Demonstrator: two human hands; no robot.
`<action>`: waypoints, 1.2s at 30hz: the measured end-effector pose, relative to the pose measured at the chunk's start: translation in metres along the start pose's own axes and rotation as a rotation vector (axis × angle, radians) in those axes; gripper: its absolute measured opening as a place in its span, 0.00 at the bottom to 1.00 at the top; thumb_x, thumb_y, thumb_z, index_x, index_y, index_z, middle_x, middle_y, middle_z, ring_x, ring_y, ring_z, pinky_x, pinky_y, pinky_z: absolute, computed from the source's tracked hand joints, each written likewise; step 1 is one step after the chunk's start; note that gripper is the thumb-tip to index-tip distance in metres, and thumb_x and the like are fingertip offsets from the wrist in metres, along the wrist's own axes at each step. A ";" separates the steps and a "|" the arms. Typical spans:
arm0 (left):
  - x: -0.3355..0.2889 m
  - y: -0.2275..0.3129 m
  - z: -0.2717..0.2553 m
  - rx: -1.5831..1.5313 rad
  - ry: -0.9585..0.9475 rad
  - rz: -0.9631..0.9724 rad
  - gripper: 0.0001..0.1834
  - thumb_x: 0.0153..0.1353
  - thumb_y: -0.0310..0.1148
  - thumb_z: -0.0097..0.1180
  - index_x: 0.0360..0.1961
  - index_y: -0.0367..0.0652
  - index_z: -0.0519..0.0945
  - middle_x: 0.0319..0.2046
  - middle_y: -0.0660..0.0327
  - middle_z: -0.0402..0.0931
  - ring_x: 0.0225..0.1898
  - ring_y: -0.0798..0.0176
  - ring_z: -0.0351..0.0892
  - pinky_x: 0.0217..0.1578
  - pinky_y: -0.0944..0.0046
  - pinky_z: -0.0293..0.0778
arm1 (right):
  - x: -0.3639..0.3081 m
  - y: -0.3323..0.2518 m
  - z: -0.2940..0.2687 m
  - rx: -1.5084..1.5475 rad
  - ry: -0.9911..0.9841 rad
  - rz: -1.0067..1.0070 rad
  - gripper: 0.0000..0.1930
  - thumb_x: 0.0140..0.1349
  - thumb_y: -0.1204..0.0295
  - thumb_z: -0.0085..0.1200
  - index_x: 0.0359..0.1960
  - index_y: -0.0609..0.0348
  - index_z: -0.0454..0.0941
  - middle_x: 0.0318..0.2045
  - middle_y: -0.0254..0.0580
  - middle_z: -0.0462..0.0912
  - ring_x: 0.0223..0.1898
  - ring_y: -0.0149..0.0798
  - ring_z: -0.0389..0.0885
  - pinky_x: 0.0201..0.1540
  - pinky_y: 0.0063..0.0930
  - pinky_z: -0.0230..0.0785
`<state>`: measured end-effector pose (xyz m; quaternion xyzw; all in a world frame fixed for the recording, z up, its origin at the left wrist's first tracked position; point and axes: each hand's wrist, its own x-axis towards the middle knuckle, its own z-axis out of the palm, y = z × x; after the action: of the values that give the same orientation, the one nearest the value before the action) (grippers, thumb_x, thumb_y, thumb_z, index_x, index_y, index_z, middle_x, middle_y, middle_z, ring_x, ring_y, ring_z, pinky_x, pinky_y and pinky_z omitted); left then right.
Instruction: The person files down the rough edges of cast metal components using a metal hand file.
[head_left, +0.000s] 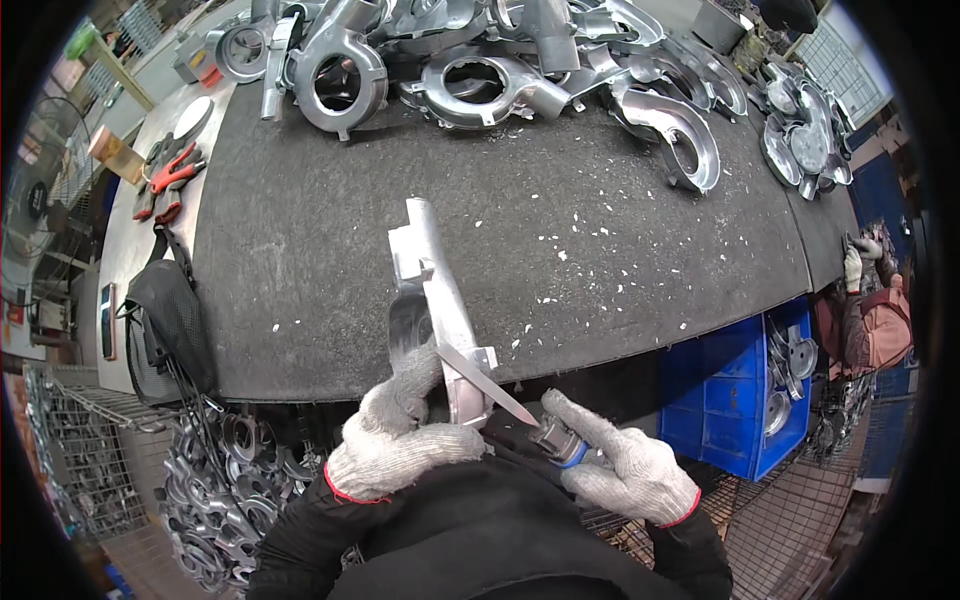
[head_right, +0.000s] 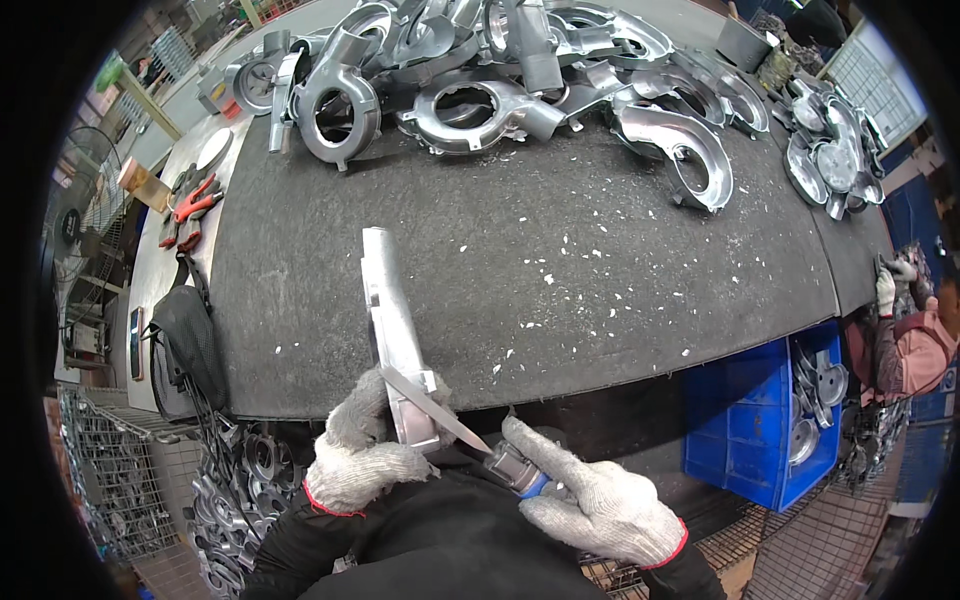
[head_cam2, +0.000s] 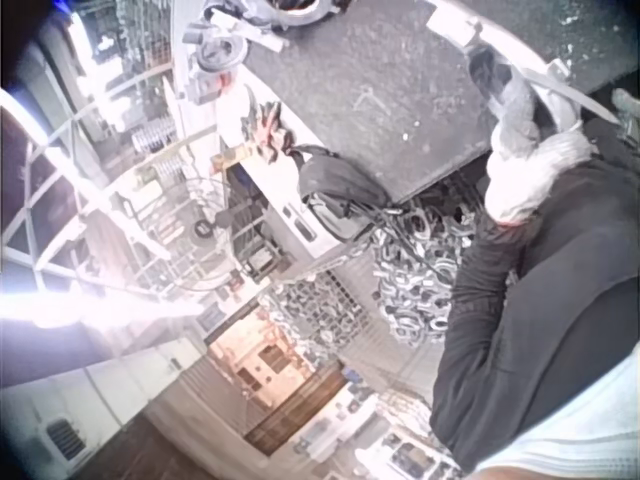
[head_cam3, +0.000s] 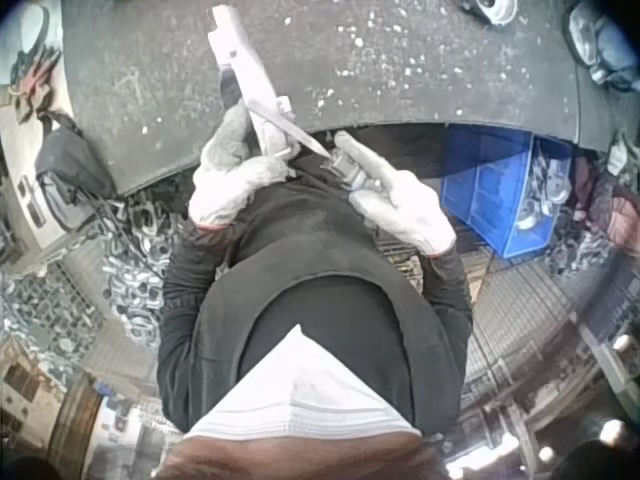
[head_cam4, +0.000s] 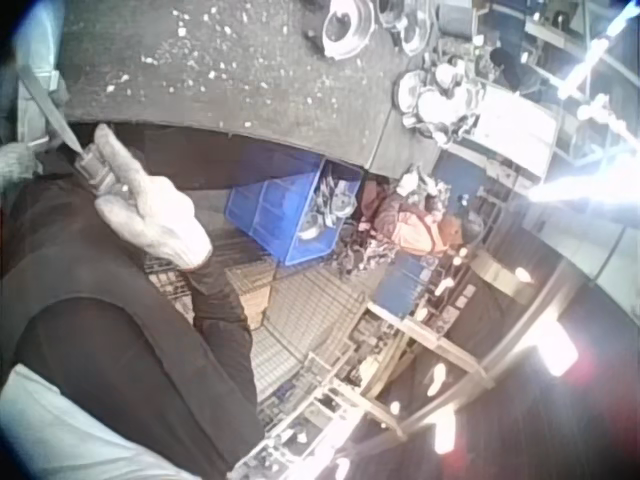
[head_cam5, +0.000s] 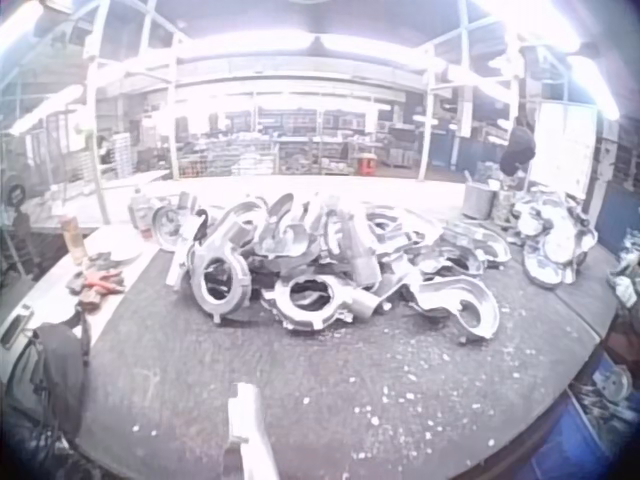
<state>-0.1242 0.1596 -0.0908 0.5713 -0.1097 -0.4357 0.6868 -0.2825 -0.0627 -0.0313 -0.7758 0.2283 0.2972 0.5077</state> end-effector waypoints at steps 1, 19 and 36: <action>0.002 -0.001 0.000 0.033 -0.036 0.011 0.44 0.42 0.17 0.73 0.63 0.35 0.67 0.54 0.51 0.77 0.55 0.53 0.81 0.56 0.51 0.80 | -0.002 0.000 -0.001 -0.079 0.034 -0.081 0.40 0.62 0.62 0.60 0.76 0.43 0.57 0.40 0.49 0.88 0.38 0.53 0.89 0.43 0.39 0.81; -0.005 0.047 0.005 -0.258 0.010 -0.087 0.40 0.52 0.43 0.74 0.57 0.28 0.69 0.50 0.37 0.78 0.41 0.51 0.85 0.40 0.56 0.84 | 0.005 0.010 0.000 -0.060 0.276 -0.318 0.40 0.59 0.67 0.61 0.75 0.46 0.60 0.50 0.49 0.86 0.47 0.49 0.88 0.51 0.34 0.78; -0.022 0.044 -0.023 0.039 0.037 -0.128 0.29 0.56 0.43 0.71 0.49 0.28 0.78 0.37 0.54 0.81 0.37 0.63 0.80 0.40 0.65 0.77 | -0.005 -0.031 -0.030 -0.395 0.129 -0.430 0.39 0.63 0.57 0.62 0.75 0.43 0.60 0.33 0.44 0.86 0.33 0.49 0.88 0.36 0.40 0.81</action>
<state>-0.1018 0.1900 -0.0517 0.5982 -0.0687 -0.4658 0.6484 -0.2591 -0.0784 0.0019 -0.9074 0.0282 0.1716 0.3825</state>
